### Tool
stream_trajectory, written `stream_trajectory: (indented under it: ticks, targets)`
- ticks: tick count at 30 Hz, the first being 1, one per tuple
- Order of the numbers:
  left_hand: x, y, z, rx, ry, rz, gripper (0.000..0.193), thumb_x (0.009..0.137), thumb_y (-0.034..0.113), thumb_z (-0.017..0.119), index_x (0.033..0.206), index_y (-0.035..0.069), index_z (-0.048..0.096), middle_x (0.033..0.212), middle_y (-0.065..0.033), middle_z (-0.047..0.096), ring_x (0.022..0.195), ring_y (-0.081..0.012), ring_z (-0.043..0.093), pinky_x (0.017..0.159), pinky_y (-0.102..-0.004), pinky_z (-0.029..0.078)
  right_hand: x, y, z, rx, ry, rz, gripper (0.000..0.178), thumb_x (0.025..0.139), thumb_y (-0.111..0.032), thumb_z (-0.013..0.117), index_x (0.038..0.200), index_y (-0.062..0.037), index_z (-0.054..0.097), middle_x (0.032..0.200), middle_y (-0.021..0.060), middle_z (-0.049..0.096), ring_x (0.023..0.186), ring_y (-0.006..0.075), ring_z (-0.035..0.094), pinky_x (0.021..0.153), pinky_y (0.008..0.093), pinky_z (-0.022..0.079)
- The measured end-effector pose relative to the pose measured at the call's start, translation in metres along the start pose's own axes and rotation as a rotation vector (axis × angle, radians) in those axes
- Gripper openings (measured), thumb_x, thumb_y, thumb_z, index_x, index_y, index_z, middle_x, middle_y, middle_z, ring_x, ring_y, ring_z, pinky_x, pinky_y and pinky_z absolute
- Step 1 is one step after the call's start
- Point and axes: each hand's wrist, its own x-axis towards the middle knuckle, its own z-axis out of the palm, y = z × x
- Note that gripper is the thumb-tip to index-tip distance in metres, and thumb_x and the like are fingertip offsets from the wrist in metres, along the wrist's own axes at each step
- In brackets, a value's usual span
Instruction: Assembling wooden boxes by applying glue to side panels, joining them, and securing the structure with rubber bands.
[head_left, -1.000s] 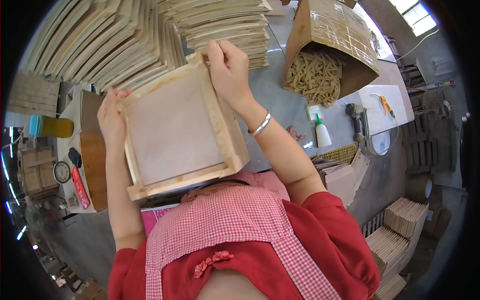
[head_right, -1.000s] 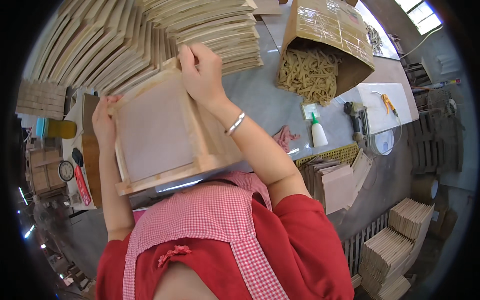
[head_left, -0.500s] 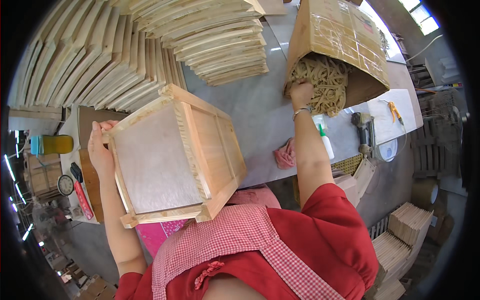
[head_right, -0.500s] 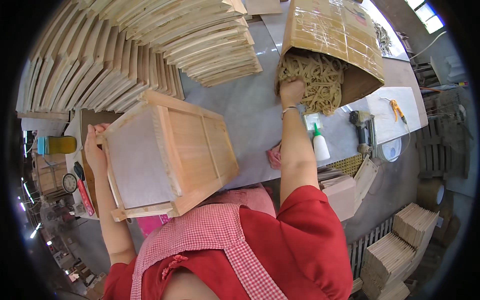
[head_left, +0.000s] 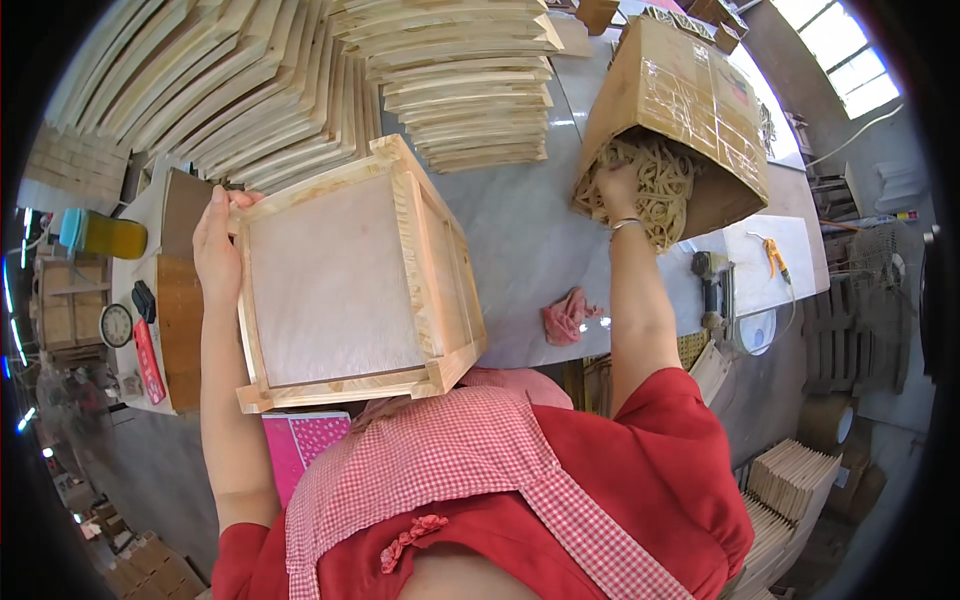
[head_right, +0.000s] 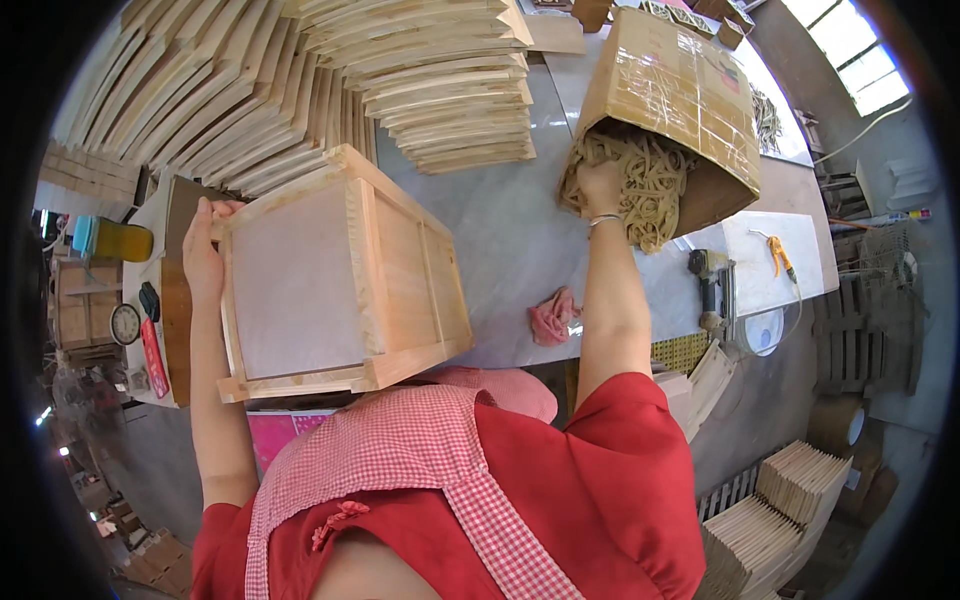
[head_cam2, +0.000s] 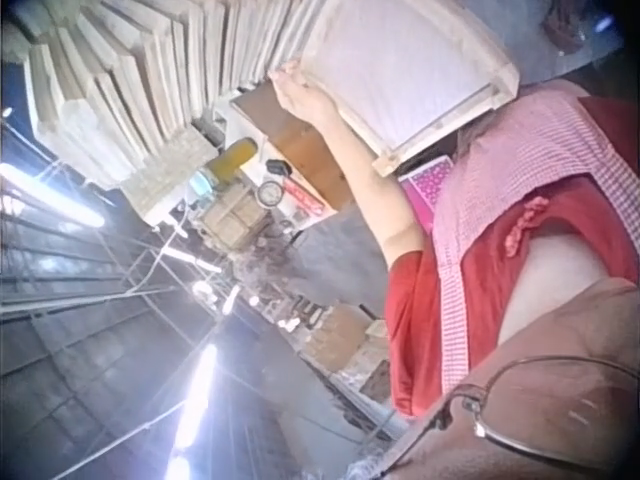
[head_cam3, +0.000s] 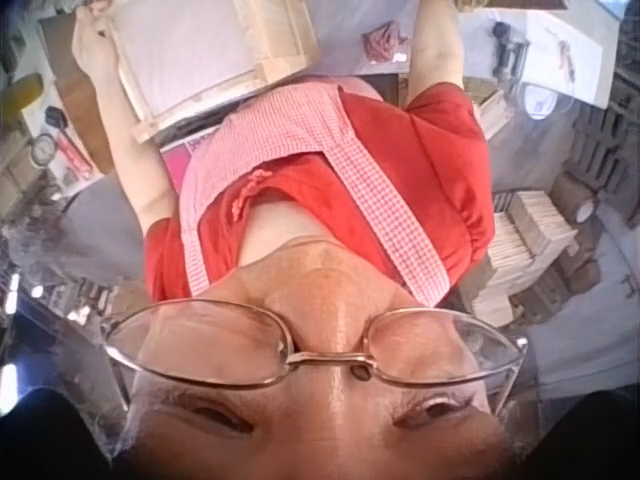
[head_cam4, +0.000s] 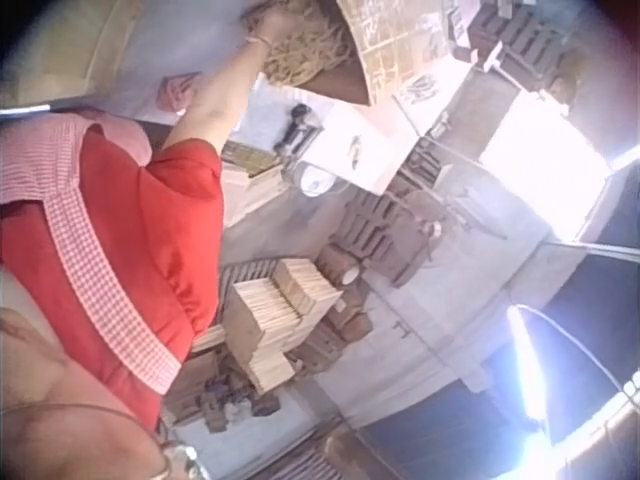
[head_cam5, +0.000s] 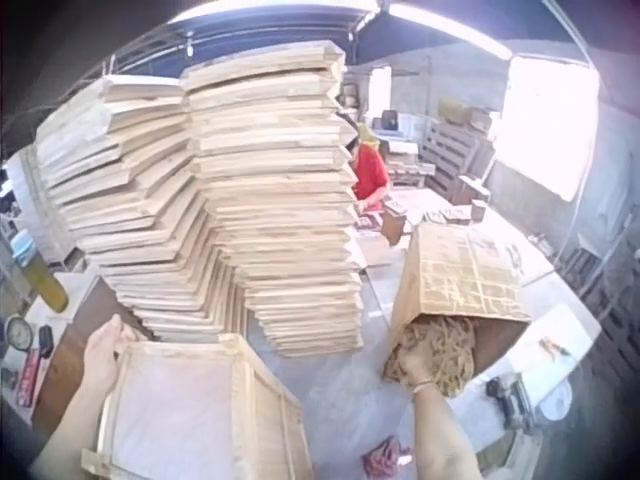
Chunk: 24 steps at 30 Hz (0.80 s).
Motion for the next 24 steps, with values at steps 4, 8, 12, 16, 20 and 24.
stream_trajectory:
  ticks: [4, 8, 12, 16, 20, 24]
  targets:
    - [0.001, -0.001, 0.001, -0.02, -0.007, 0.007, 0.043, 0.113, 0.037, 0.045, 0.094, 0.004, 0.066, 0.104, -0.0097, 0.071, 0.105, -0.0175, 0.065, 0.098, -0.0317, 0.047, 0.062, -0.031, -0.038, -0.195, 0.42, -0.589, 0.025, 0.084, -0.016, 0.063, 0.095, 0.0055, 0.07, 0.097, 0.0235, 0.075, 0.096, 0.044, 0.069, 0.086, 0.0456, 0.053]
    - [0.001, 0.0, 0.005, -0.032, -0.006, 0.026, 0.043, 0.113, 0.036, 0.044, 0.095, 0.003, 0.066, 0.104, -0.0093, 0.071, 0.104, -0.017, 0.065, 0.096, -0.0312, 0.048, 0.053, -0.024, -0.05, 0.311, 0.032, -0.291, 0.012, 0.09, -0.009, 0.063, 0.093, 0.0015, 0.068, 0.08, 0.0121, 0.071, 0.07, 0.0249, 0.067, 0.065, 0.0361, 0.052]
    - [0.001, -0.001, 0.008, -0.099, 0.004, 0.019, 0.043, 0.113, 0.036, 0.045, 0.096, 0.003, 0.067, 0.104, -0.0097, 0.072, 0.101, -0.016, 0.065, 0.095, -0.0304, 0.049, -0.013, -0.006, -0.059, 0.623, -0.227, -0.097, 0.016, 0.094, -0.009, 0.063, 0.081, -0.0077, 0.054, 0.077, 0.0086, 0.069, 0.065, 0.0146, 0.067, 0.056, 0.0277, 0.05]
    - [0.002, -0.001, 0.011, -0.137, -0.014, 0.03, 0.043, 0.113, 0.035, 0.045, 0.097, 0.002, 0.067, 0.104, -0.0101, 0.073, 0.098, -0.0149, 0.065, 0.093, -0.0298, 0.049, -0.06, -0.029, -0.076, 0.752, -0.264, -0.086, 0.015, 0.094, -0.004, 0.062, 0.082, -0.0064, 0.053, 0.08, 0.0102, 0.071, 0.071, 0.017, 0.071, 0.058, 0.0276, 0.053]
    - [0.004, -0.001, 0.014, -0.114, -0.012, 0.036, 0.044, 0.113, 0.035, 0.045, 0.097, 0.002, 0.069, 0.102, -0.0094, 0.074, 0.095, -0.0143, 0.065, 0.092, -0.0297, 0.05, -0.083, -0.065, -0.109, 0.76, -0.334, -0.182, 0.015, 0.094, -0.004, 0.061, 0.083, -0.0061, 0.052, 0.081, 0.01, 0.071, 0.074, 0.0183, 0.073, 0.061, 0.0268, 0.054]
    - [0.006, -0.004, 0.015, -0.143, -0.013, 0.049, 0.044, 0.112, 0.035, 0.046, 0.096, 0.002, 0.07, 0.101, -0.0088, 0.074, 0.093, -0.0137, 0.064, 0.089, -0.0299, 0.05, -0.099, -0.1, -0.126, 0.525, -0.266, -0.294, 0.014, 0.096, -0.009, 0.063, 0.084, -0.0066, 0.056, 0.07, -0.0035, 0.057, 0.061, 0.0057, 0.052, 0.055, 0.0227, 0.043]
